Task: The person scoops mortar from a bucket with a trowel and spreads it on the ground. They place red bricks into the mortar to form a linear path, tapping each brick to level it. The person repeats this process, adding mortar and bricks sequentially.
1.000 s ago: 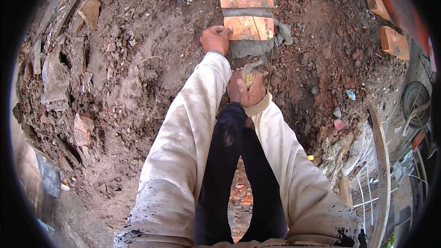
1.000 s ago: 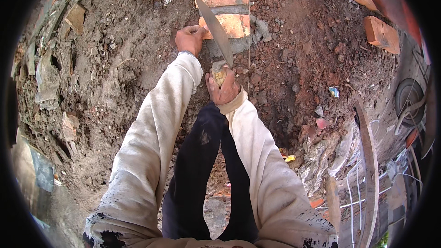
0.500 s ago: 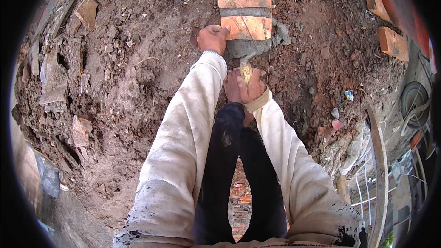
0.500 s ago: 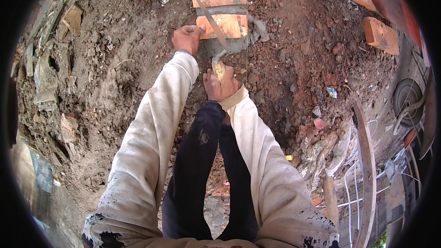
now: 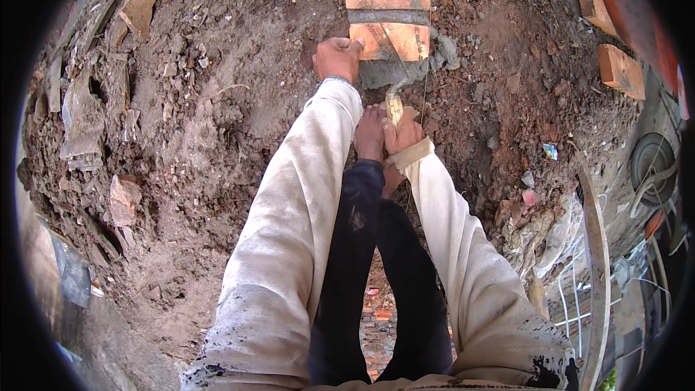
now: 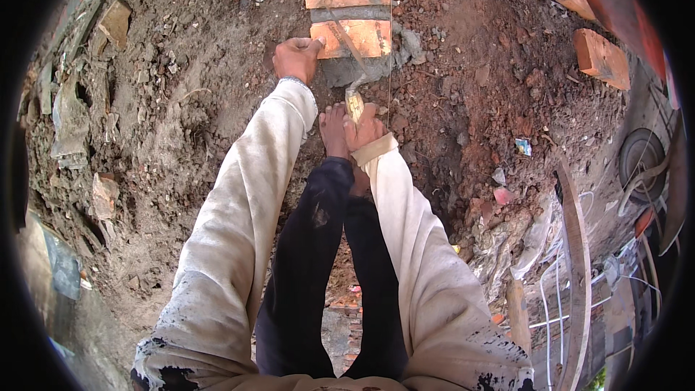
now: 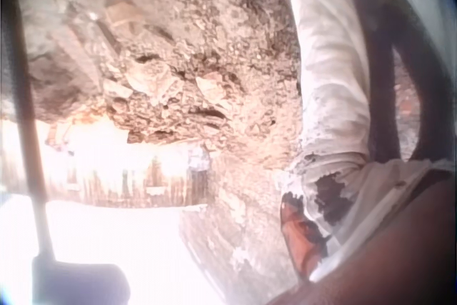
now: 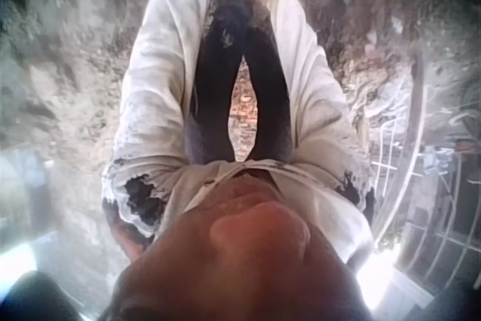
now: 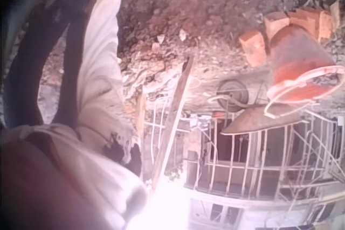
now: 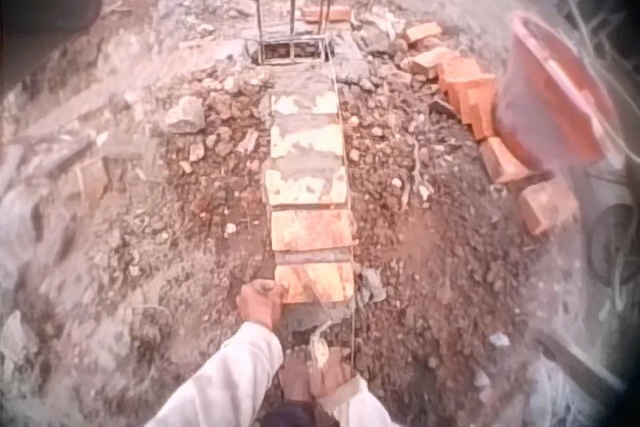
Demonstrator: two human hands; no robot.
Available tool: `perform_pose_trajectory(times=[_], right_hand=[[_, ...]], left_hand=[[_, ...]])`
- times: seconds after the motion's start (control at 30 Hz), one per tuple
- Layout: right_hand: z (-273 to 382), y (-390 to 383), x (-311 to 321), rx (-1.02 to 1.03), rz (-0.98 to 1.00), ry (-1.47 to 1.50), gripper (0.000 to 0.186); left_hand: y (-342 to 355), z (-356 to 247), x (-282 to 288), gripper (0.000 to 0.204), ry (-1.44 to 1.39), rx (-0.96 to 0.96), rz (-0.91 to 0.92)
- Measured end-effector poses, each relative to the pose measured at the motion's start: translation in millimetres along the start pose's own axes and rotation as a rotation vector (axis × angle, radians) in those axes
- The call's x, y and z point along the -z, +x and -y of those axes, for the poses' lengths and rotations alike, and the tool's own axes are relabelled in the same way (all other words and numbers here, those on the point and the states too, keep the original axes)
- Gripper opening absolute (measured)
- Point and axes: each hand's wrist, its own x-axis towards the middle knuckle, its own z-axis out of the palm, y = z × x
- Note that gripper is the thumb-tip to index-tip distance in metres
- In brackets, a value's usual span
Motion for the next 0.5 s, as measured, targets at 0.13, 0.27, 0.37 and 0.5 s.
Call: perform_pose_trajectory(times=[0.13, 0.27, 0.37, 0.5], right_hand=[[6, -11, 6, 0.012, -0.010, 0.039, 0.047], [24, -14, 11, 0.212, -0.142, 0.184, 0.045], [-2, -8, -1, 0.104, -0.059, 0.066, 0.044], [0, -10, -2, 0.123, -0.086, 0.090, 0.046]], left_hand=[[0, -1, 3, 0.042, 0.082, 0.000, 0.074], [-6, -14, 6, 0.047, 0.219, -0.043, 0.102], [-5, -16, 3, 0.051, 0.220, -0.067, 0.104], [-5, -11, 2, 0.052, 0.210, -0.033, 0.108]])
